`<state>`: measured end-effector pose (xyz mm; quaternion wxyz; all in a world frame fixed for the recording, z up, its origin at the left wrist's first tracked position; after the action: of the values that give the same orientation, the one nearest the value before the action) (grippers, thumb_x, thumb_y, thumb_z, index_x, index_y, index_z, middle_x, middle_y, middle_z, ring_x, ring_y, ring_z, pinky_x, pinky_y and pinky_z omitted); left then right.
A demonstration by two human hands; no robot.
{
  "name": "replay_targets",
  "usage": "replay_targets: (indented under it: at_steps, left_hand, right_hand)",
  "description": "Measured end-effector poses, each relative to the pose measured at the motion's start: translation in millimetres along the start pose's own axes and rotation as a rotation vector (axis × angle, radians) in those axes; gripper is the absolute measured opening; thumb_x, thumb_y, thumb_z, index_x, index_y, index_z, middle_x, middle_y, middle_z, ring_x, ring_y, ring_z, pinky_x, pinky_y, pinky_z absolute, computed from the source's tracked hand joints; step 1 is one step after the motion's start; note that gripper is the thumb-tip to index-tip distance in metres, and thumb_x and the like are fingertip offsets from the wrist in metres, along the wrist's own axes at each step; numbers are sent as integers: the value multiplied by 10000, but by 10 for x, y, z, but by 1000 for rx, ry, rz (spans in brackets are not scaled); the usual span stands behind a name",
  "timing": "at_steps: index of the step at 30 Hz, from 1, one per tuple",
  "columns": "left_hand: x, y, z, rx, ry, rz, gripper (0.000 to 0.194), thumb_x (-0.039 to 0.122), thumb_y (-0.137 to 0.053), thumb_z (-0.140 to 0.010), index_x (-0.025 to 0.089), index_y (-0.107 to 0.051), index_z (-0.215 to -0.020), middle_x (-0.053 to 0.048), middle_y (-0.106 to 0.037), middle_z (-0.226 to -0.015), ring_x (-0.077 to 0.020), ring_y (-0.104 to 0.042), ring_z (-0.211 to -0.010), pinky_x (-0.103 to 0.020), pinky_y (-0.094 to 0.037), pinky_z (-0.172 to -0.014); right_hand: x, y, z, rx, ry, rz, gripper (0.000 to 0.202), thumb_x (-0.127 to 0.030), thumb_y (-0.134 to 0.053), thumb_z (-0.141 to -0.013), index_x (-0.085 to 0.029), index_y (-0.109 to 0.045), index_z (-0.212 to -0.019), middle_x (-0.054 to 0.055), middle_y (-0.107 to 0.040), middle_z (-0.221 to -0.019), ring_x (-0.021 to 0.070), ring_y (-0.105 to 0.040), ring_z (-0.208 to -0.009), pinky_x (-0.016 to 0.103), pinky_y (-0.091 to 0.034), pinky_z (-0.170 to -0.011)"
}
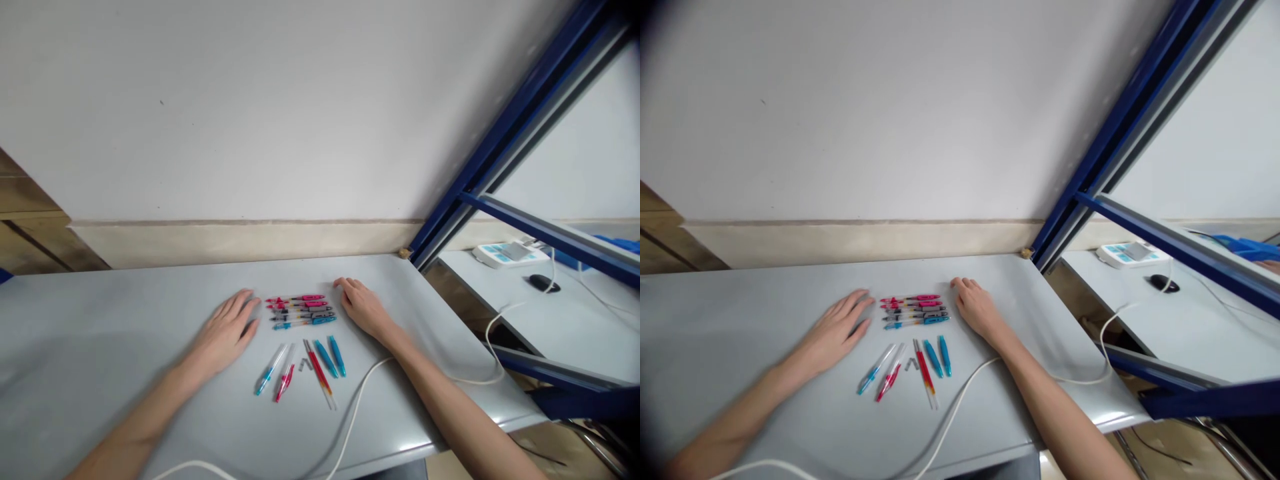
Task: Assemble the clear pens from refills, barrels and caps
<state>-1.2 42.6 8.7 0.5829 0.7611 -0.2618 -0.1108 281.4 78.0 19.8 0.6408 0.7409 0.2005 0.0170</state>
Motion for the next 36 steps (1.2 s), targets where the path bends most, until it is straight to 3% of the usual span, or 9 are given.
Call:
replay_targets:
  at_steps: [9, 16, 23, 36]
  left_hand:
    - [2, 11, -6, -8, 1, 14, 395, 352, -385, -1024, 205, -497, -1373, -122, -456, -1493, -291, -431, -1396, -472, -412, -1135]
    - [30, 27, -12, 1, 0, -3, 432, 180, -376, -957, 208, -473, -1377, -112, -455, -1482, -282, -423, -1393, -472, -401, -1139]
    - [37, 30, -25, 11, -5, 32, 256, 179, -385, -957, 199, -513, -1179, -114, -492, -1416, -271, -444, -1361, -465, -409, -1120]
    - [89, 76, -64, -11, 5, 28, 181, 175, -374, -961, 219, -486, -1096, -83, -532, -1208, -259, -533, -1130, -433, -467, -980]
  right_hand:
    - [7, 8, -8, 3, 35, -5, 184, -57, -412, -912, -198, -523, -951, 53, -619, -924, 191, -556, -877, 279, -387, -765]
    - [1, 42, -10, 5, 34, -38, 173, -60, -417, -918, -192, -527, -942, 58, -618, -926, 181, -557, -842, 271, -386, -743]
    - [7, 33, -15, -2, 36, -46, 178, -54, -415, -906, -197, -520, -929, 53, -614, -915, 182, -559, -861, 268, -388, -758]
    - [40, 13, -14, -1, 36, -48, 181, -53, -420, -907, -203, -516, -937, 46, -610, -925, 181, -549, -866, 268, -381, -749]
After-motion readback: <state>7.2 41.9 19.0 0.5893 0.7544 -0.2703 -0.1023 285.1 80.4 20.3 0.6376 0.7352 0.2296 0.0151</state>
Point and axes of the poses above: each hand's wrist, its own z-axis away from the middle knuckle, its own y-axis out of the back of the hand, x = y × z, the point moved 9 cm from there along -z, towards the middle knuckle
